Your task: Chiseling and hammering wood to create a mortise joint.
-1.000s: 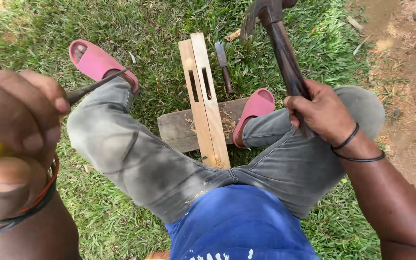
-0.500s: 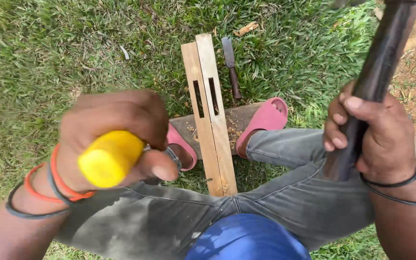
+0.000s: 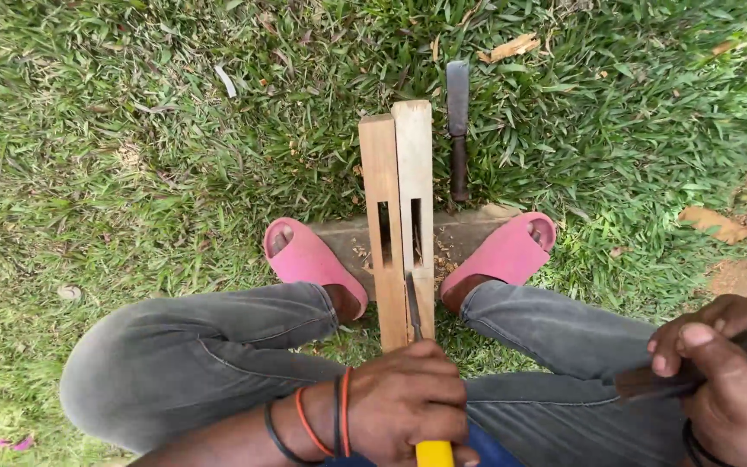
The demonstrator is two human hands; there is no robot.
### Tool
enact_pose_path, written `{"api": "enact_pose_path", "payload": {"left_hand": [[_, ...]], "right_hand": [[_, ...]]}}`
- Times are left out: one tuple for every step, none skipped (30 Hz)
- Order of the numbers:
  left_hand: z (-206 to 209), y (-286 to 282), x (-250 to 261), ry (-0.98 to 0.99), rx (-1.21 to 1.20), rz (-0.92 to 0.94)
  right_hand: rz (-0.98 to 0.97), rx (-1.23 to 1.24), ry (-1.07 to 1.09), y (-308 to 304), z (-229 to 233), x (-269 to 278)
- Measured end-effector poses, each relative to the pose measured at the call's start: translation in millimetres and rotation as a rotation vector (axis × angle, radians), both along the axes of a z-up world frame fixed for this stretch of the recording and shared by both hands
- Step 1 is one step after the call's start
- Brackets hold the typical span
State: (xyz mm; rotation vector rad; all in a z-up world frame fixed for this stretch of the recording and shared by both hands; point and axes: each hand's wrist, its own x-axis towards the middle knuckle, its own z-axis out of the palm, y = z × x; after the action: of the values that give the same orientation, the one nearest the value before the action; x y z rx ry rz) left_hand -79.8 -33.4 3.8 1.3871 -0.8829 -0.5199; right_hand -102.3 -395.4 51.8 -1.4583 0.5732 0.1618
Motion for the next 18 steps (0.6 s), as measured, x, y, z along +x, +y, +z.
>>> {"api": "enact_pose_path", "payload": {"left_hand": [[-8.6,-8.3,-2.1,-0.009,-0.007,0.016],[-16.5,-18.8,-9.4,-0.012,-0.022,0.037],[-21.5,-25.7,-16.0,-0.002,-0.031,0.04],[-26.9,-32.8,-21.7,-0.013,-0.049,0.059],[-31.6,-39.6,-26.9,-0.024,-0.066,0.077],[-33.1,-36.6,-26.6,-0.026,-0.066,0.08],[-34.8,-33.7,-25.8,-0.038,-0.076,0.082],[-34.2,-32.3,-28.3,-0.038,-0.093,0.084],[-34.1,-29.7,-31.7,-0.027,-0.099,0.085],[-37.2,-28.8,-32.4,-0.022,-0.106,0.105],[-40.5,-27.7,-32.9,-0.017,-0.112,0.125],[-39.5,-23.6,-32.9,-0.004,-0.112,0.131],[-38.5,-19.9,-32.8,0.016,-0.105,0.156],[-39.5,-16.5,-31.8,0.029,-0.1,0.177],[-40.0,-14.2,-30.4,0.033,-0.105,0.181],[-39.5,-12.4,-29.0,0.053,-0.108,0.191],[-39.1,-11.0,-27.4,0.074,-0.112,0.201],[-40.6,-10.3,-26.4,0.08,-0.118,0.201]], "right_hand": [[0.093,-0.167,-0.048,3.3,-1.5,-0.9],[0.192,-0.34,-0.089,4.9,0.4,-5.1],[0.197,-0.348,-0.079,9.5,2.8,-7.0],[0.158,-0.409,-0.096,13.7,3.8,-6.2],[0.119,-0.469,-0.113,18.5,5.1,-5.2],[0.121,-0.469,-0.115,30.0,12.1,2.5],[0.213,-0.708,0.134,41.5,19.0,10.5],[0.309,-0.933,0.401,52.1,29.8,16.3],[0.314,-0.939,0.411,50.0,25.4,5.7],[0.248,-0.873,0.293,46.4,18.7,-1.7],[0.183,-0.803,0.176,42.7,11.9,-8.6],[0.193,-0.804,0.187,27.1,12.3,-17.6],[0.234,-0.582,0.119,11.2,13.0,-26.2],[0.266,-0.362,0.049,-4.9,12.9,-35.6],[0.27,-0.366,0.053,-23.0,12.5,-47.6],[0.362,-0.491,0.184,-41.2,14.8,-59.9],[0.454,-0.613,0.316,-59.8,17.6,-72.1],[0.454,-0.619,0.322,-66.2,17.3,-79.3]]}}
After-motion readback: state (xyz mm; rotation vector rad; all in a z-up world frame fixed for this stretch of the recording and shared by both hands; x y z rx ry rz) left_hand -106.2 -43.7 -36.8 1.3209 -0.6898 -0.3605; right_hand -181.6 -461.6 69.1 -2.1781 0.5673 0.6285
